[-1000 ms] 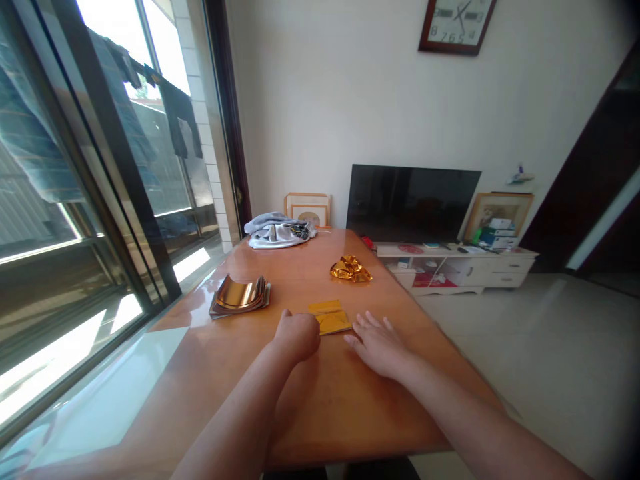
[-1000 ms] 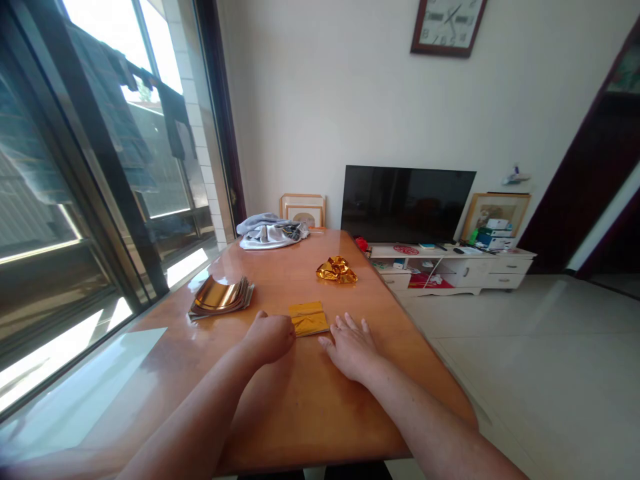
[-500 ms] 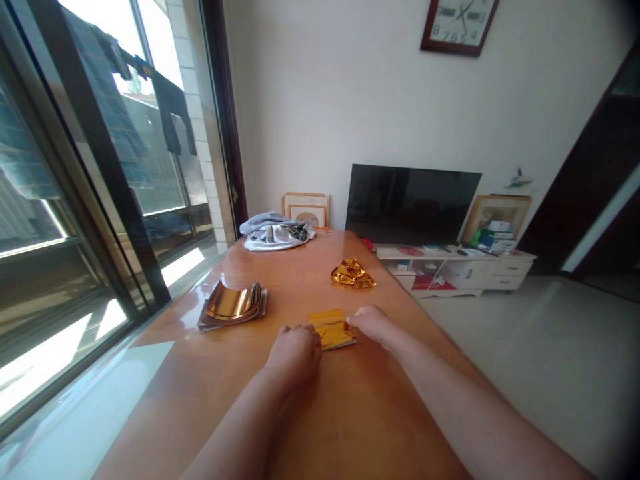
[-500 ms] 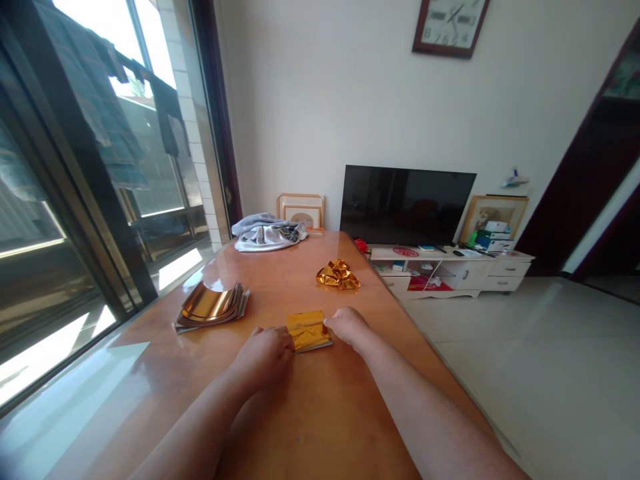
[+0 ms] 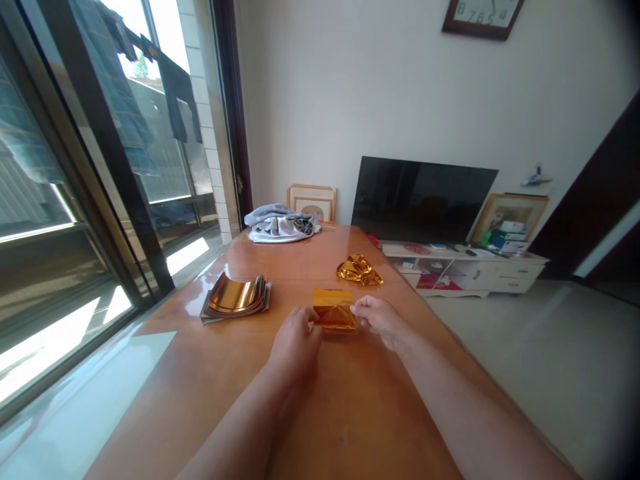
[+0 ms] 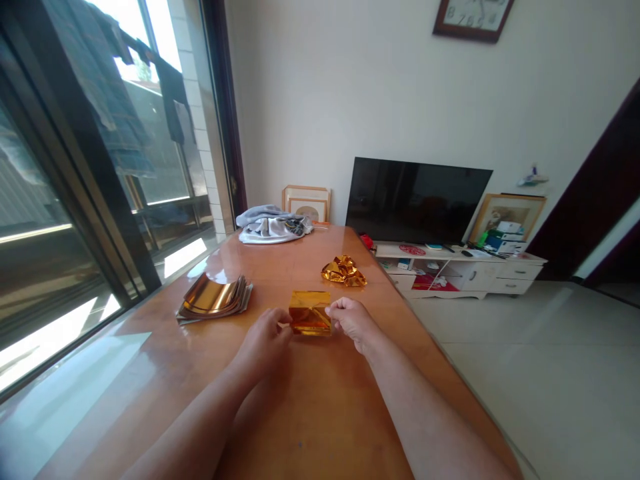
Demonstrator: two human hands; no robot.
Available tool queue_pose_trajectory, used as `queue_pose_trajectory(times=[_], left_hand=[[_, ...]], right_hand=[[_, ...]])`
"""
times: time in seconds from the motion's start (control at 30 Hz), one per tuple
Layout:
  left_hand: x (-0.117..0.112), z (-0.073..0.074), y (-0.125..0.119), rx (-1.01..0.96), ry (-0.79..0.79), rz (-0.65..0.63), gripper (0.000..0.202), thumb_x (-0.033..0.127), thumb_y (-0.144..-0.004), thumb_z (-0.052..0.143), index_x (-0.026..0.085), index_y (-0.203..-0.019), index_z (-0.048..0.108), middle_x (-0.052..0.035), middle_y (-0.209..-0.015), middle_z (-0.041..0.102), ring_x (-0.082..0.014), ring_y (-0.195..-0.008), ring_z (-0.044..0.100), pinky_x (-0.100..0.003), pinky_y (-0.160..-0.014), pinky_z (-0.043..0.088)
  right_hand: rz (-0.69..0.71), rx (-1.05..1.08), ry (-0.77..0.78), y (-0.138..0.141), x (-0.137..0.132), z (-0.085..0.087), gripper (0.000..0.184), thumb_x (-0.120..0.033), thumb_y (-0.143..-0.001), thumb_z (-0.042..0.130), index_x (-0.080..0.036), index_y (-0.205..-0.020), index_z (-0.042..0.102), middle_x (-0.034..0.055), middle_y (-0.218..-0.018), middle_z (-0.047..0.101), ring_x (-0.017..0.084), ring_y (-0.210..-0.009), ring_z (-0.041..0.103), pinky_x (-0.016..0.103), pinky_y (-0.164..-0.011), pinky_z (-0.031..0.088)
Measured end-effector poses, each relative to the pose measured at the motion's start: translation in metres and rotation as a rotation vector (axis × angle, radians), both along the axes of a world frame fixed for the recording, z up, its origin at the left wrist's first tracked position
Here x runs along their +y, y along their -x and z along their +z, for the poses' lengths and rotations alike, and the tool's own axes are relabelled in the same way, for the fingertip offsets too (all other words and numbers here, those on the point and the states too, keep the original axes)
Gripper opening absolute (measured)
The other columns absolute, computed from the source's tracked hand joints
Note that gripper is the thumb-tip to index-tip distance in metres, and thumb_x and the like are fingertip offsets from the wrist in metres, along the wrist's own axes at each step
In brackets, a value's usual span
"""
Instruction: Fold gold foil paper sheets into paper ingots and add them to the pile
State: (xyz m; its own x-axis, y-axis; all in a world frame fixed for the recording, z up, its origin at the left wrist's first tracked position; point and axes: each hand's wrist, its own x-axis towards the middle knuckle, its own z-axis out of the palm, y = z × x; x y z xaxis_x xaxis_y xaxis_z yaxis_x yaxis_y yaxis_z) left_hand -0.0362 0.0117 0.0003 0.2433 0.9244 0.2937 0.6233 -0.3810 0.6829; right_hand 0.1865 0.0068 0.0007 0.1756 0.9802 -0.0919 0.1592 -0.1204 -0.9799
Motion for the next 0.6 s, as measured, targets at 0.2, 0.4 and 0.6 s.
queue_pose_trajectory(times=[0.2, 0.4, 0.6], left_hand=[[0.003, -0.003, -0.005, -0.637, 0.373, 0.139, 0.042, 0.055, -0.077, 0.071, 0.017, -0.092, 0.06, -0.004, -0.083, 0.065, -0.0169, -0.074, 0.06, -0.028, -0.068, 0.045], [-0.004, -0.005, -0.017, -1.074, 0.708, -0.135, 0.043, 0.041, -0.076, 0.079, 0.015, -0.106, 0.062, -0.0084, -0.101, 0.069, -0.0145, -0.084, 0.065, -0.027, -0.078, 0.05], [-0.006, -0.003, -0.019, -1.254, 0.787, -0.154, 0.031, 0.025, -0.076, 0.079, 0.016, -0.102, 0.065, -0.0098, -0.104, 0.071, -0.0151, -0.085, 0.068, -0.029, -0.081, 0.053]], right_hand=[[-0.006, 0.214, -0.077, 0.01, -0.005, 0.001, 0.035, -0.047, -0.073, 0.075, -0.021, -0.084, 0.053, -0.0045, -0.069, 0.055, 0.008, -0.056, 0.047, 0.02, -0.046, 0.022], [0.043, 0.535, -0.073, 0.023, -0.01, 0.0, 0.038, -0.039, -0.066, 0.085, -0.021, -0.083, 0.056, -0.0052, -0.069, 0.056, 0.007, -0.056, 0.05, 0.02, -0.043, 0.02], [0.08, 0.639, -0.038, 0.026, -0.011, -0.005, 0.035, -0.035, -0.069, 0.085, -0.02, -0.084, 0.057, -0.0053, -0.07, 0.056, 0.007, -0.057, 0.051, 0.018, -0.042, 0.022]])
